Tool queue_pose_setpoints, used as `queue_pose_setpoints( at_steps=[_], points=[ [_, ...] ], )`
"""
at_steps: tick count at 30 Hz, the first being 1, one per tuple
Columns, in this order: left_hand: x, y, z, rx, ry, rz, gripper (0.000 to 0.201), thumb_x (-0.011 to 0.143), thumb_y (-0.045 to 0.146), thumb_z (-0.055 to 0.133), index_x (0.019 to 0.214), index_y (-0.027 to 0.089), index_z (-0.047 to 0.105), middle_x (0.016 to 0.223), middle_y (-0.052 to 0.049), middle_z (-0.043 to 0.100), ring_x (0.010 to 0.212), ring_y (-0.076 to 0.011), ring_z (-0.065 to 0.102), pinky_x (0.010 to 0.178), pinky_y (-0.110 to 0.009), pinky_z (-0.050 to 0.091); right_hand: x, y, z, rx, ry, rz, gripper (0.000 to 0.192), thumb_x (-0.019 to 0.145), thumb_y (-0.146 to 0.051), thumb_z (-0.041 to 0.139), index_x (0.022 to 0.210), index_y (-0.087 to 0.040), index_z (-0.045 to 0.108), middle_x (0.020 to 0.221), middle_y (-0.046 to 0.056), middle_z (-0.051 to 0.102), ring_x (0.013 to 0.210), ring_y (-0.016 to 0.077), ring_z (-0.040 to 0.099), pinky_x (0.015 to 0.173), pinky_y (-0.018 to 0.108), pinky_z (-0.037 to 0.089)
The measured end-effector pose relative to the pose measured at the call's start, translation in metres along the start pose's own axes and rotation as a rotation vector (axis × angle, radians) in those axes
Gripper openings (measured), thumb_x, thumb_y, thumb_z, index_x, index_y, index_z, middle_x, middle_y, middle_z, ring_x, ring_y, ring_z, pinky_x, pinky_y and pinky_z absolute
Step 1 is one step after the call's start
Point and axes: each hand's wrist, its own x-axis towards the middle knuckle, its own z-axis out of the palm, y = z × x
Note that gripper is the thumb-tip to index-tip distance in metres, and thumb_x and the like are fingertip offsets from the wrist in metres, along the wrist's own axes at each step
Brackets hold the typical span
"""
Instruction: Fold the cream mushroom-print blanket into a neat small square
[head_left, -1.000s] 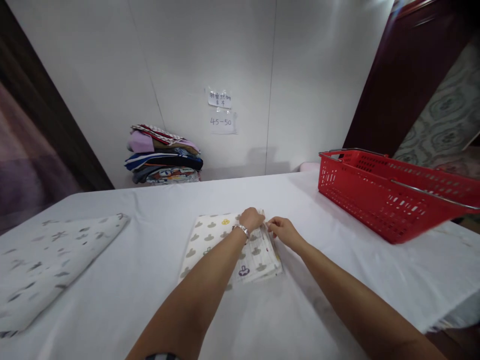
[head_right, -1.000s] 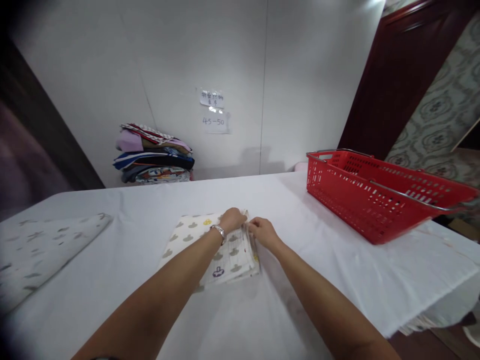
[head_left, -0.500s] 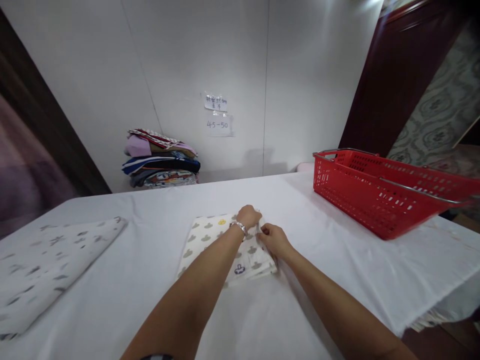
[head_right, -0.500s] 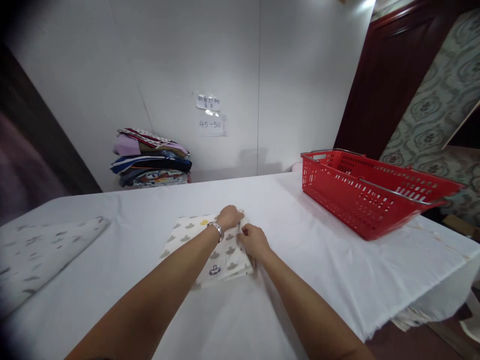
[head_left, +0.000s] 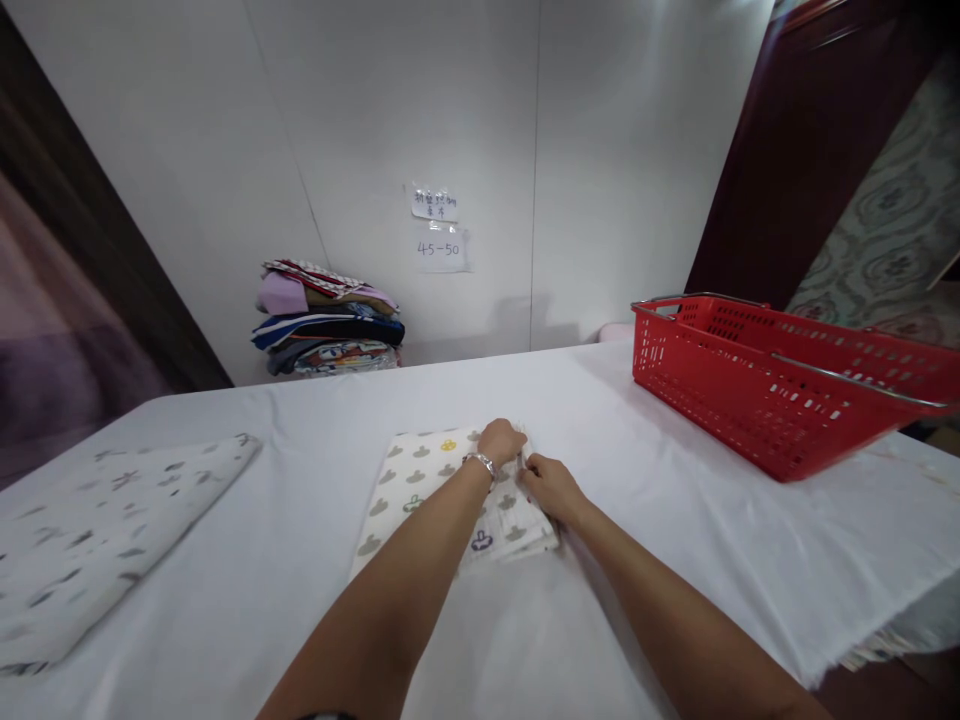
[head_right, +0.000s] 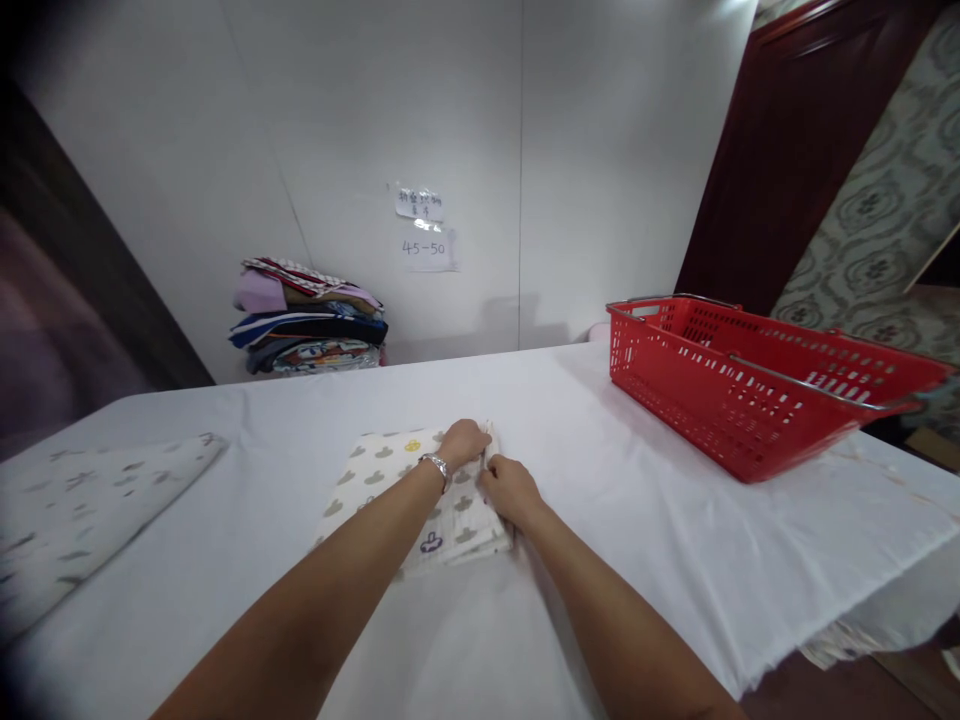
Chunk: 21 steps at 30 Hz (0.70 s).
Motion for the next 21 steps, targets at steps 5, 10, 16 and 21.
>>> queue_pose_setpoints(
  at_steps=[5,10,16,21],
  points=[
    [-0.017,-0.009,-0.004,-0.043,0.011,0.131,0.028,0.082,0.025,0.040,0.084,0.013,0.066,0.078,-0.007,0.070,0.070,-0.0135,0.063,0.063,-0.021,0.043,-0.003,-0.002,-0.004,-0.129,-0.024,0.022,0.022,0.082,-0.024,0.041,0.073,-0.019,0.060,0.076,0.007,0.065,0.066,0.0161,0.052,0.054,0.026,0.023],
    [-0.047,-0.023,-0.013,-0.012,0.091,0.261,0.021,0.080,0.020,0.044,0.081,0.017,0.065,0.089,-0.006,0.068,0.086,-0.0172,0.060,0.078,-0.025,0.042,-0.003,0.003,-0.005,-0.162,-0.050,-0.019,0.026,0.084,-0.024,0.039,0.073,-0.019,0.062,0.080,0.007,0.066,0.071,0.0176,0.055,0.056,0.026,0.024],
    [-0.077,-0.051,-0.027,0.053,0.247,0.334,0.024,0.081,0.029,0.050,0.101,0.019,0.060,0.112,-0.006,0.060,0.106,-0.0194,0.053,0.092,-0.027,0.038,0.009,0.010,-0.014,-0.013,-0.002,-0.046,0.028,0.085,-0.036,0.041,0.074,-0.019,0.061,0.077,0.004,0.065,0.070,0.0149,0.054,0.059,0.023,0.030],
    [-0.081,-0.108,-0.057,0.130,0.387,0.198,0.029,0.084,0.031,0.046,0.108,0.018,0.058,0.120,-0.006,0.057,0.111,-0.0209,0.051,0.096,-0.030,0.037,0.036,0.008,-0.019,0.092,0.115,0.082,0.024,0.081,-0.038,0.048,0.079,-0.019,0.061,0.083,0.004,0.066,0.076,0.0157,0.057,0.064,0.024,0.035]
  ],
)
